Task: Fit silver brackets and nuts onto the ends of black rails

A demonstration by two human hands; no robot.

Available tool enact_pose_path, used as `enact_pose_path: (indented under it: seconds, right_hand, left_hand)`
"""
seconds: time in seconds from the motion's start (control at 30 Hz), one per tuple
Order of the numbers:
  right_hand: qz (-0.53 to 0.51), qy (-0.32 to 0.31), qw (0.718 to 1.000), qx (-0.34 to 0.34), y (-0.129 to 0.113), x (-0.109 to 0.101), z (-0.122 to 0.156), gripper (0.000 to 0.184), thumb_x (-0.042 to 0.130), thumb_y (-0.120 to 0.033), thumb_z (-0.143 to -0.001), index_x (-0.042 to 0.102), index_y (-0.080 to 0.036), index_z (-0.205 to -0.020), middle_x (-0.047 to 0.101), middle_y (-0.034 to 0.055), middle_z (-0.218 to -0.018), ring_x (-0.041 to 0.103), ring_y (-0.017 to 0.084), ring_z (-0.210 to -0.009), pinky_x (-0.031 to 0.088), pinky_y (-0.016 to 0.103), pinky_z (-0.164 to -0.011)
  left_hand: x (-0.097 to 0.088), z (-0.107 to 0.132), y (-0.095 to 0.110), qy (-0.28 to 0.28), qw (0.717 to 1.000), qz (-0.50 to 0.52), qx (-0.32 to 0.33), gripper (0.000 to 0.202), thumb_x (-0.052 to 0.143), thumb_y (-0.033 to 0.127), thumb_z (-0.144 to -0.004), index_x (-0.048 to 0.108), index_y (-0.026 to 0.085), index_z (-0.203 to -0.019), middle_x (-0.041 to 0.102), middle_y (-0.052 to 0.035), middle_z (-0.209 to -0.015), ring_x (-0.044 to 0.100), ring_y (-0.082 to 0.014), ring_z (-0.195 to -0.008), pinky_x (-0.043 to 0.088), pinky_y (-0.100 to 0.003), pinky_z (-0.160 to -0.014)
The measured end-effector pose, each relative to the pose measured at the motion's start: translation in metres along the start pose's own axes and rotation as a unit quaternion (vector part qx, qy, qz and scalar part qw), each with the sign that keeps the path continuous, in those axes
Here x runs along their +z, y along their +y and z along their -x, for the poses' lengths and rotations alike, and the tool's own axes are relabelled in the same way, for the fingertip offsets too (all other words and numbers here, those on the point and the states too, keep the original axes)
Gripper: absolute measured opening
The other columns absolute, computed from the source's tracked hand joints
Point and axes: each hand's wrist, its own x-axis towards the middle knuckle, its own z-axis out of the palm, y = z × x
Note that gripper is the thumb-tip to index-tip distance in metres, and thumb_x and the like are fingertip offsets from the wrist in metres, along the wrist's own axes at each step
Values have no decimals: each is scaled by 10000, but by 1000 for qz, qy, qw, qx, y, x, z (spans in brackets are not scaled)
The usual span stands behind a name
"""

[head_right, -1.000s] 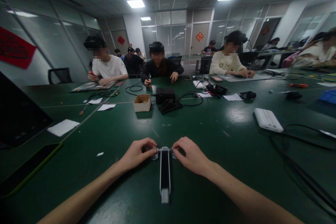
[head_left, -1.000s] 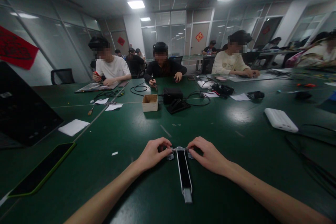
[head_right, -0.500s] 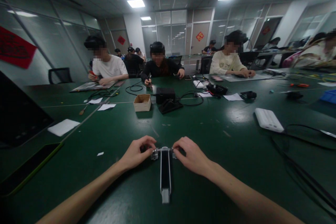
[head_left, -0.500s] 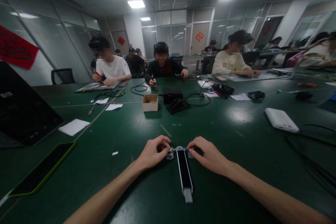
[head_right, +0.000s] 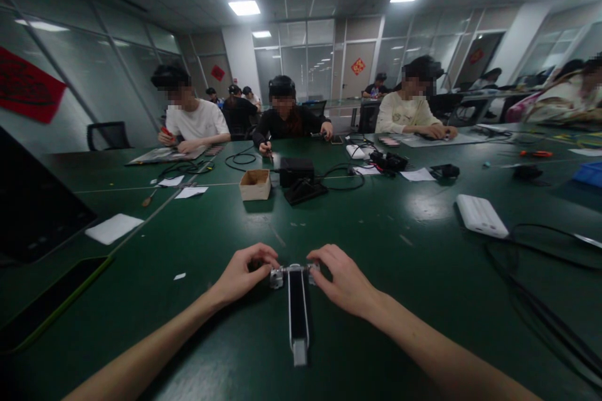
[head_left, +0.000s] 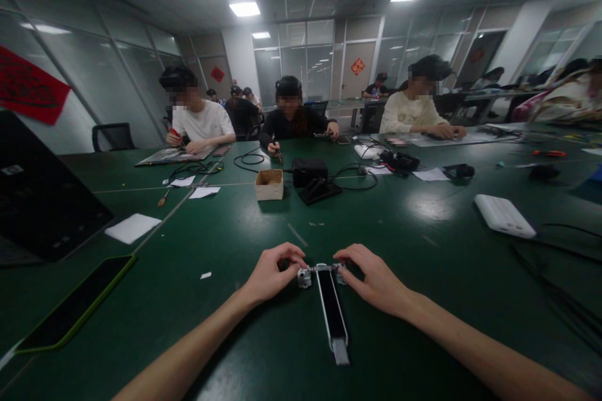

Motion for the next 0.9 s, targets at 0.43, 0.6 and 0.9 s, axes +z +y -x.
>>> enact_pose_path:
  seconds: [0.43, 0.6, 0.9]
  right_hand:
    - [38, -93, 985, -140, -41, -5, 9, 125, 603, -283, -827, 664, -213, -912, 565, 79, -1037, 524, 222, -961, 462, 381, -831]
    - [42, -88, 995, 7, 6, -30, -4, 103, 585, -296, -837, 616, -237, -915, 492, 49, -1169, 558, 181, -895, 498, 338, -752]
    - [231, 19, 941, 245, 131, -102, 8, 125, 515, -233, -859, 616, -205, -928, 534, 97, -1082, 594, 187, -771, 469, 314, -677]
  left_hand:
    - [-2, 0, -3, 29, 999, 37, 7, 147, 550, 226, -782, 589, 150, -901, 689, -24, -740, 616, -153, -689, 434, -263, -672]
    - [-3, 0, -3, 37, 999, 15, 2, 157, 542, 227, -785, 601, 151, -909, 680, -27, -754, 601, -152, -685, 425, -253, -643]
    - [-2, 0, -10, 29, 999, 0, 23, 154, 539, 227, -811, 608, 148, -924, 685, -24, -778, 600, -149, -683, 422, -243, -619]
